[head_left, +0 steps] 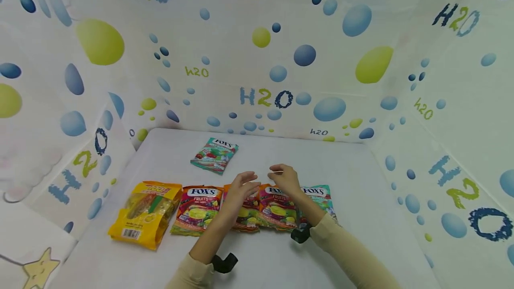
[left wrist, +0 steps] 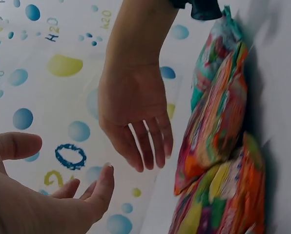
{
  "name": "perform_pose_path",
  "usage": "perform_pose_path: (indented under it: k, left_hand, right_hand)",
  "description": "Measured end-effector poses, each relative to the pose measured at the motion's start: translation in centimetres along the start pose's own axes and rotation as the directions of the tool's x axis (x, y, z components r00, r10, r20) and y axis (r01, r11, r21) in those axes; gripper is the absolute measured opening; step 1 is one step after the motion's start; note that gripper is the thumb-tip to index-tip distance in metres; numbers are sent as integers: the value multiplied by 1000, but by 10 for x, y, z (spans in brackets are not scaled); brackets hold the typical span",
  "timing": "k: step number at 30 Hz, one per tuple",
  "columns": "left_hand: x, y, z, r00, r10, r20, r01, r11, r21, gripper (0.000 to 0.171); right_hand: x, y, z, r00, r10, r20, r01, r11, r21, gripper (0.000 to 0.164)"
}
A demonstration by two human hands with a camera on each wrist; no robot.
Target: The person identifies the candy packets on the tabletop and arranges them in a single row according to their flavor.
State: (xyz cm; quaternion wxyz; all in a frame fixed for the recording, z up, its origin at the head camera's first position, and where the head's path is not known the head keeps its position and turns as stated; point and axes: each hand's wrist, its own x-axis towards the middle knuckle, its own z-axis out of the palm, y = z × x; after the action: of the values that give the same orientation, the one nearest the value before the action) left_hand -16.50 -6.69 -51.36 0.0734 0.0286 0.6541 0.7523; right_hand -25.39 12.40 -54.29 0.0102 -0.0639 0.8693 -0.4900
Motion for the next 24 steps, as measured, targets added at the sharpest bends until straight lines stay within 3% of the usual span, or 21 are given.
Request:
perform_pose_path:
  k: [5,11,17,24]
  left_hand:
    - [8,10,-20,998,-6,-62,12,994,104,55]
    - [22,18,-40,991,-22,-135,51,974,220,57]
    - [34,18,-58,981,-55,-187,105,957,272,61]
    - [49,12,-80,956,-70,-285,161,936,313,59]
  right_hand:
    - [6,-9,20,999,-2,35,1,1000,21,35]
    - [11,-23,40,995,58,80,-60,998,30,35]
    - [16,-33,54,991,105,86,-108,994,31,36]
    - [25,-42,71,989,127,79,-132,989,63,33]
